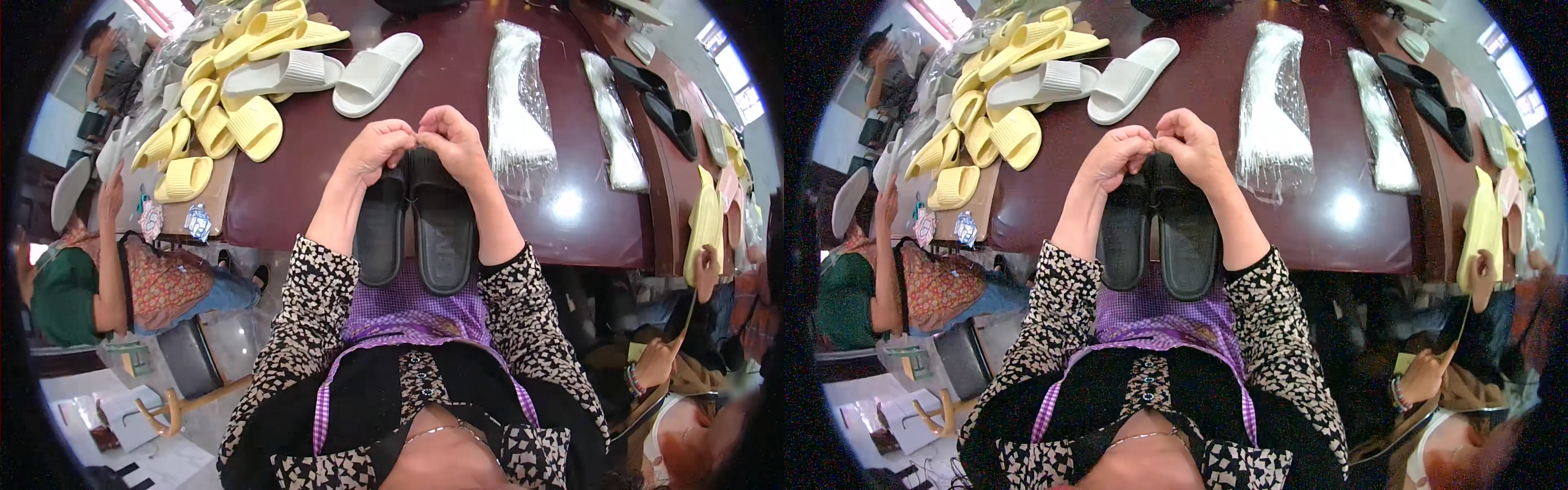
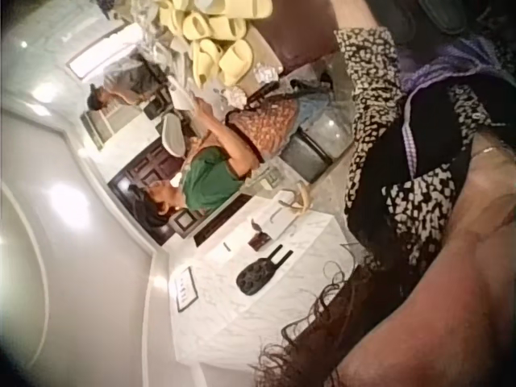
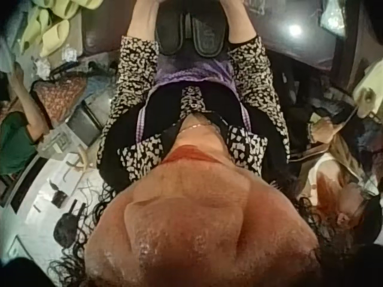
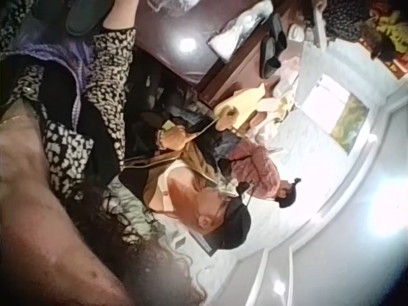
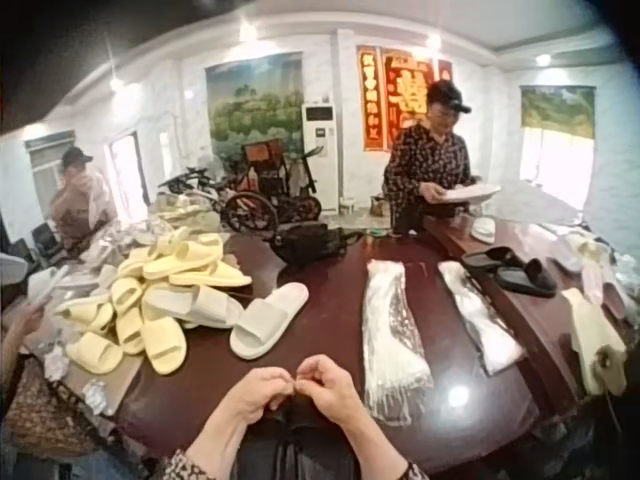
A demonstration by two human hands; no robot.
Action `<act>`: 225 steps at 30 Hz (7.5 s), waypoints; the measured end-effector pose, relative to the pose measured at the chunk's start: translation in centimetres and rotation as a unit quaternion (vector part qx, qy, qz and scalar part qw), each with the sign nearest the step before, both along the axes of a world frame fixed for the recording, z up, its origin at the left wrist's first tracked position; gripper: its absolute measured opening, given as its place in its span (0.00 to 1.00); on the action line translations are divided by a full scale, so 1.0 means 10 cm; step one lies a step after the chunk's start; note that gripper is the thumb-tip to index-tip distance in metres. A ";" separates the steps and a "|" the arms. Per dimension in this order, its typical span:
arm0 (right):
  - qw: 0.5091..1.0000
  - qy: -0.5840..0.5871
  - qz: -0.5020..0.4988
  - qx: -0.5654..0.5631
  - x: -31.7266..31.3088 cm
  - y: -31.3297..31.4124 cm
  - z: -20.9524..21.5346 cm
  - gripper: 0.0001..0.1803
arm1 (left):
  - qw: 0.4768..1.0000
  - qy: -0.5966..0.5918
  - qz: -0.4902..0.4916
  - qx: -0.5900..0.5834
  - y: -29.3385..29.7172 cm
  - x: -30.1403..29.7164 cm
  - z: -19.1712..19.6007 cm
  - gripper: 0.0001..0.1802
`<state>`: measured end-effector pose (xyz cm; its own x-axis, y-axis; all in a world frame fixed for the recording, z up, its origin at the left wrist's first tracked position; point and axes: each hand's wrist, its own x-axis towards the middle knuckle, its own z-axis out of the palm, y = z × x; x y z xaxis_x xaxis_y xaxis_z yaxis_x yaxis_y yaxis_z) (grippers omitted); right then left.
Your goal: The person fastens pairs of slippers together by threading plastic tag fasteners through them by hand and sets the attached slippers aside.
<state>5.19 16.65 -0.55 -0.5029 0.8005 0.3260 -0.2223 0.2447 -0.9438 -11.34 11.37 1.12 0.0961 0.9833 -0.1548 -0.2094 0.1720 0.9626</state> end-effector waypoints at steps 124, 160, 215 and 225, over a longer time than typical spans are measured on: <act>0.812 -0.110 -0.416 0.394 1.26 -0.62 0.99 0.27 | 0.925 0.372 -0.009 0.073 -0.80 0.05 1.22 0.14; 0.910 -0.223 -0.198 0.289 0.83 -0.35 0.20 0.16 | 0.659 0.575 0.480 0.067 -0.84 -2.48 -0.22 0.40; 0.743 -0.494 -0.398 0.214 1.21 -0.24 -0.41 0.09 | 0.756 0.541 0.039 0.367 -1.10 0.77 -0.19 0.18; 0.756 -0.483 -0.379 0.224 1.34 -0.62 -0.15 0.08 | 0.786 0.469 0.050 0.398 -0.80 0.97 -0.17 0.17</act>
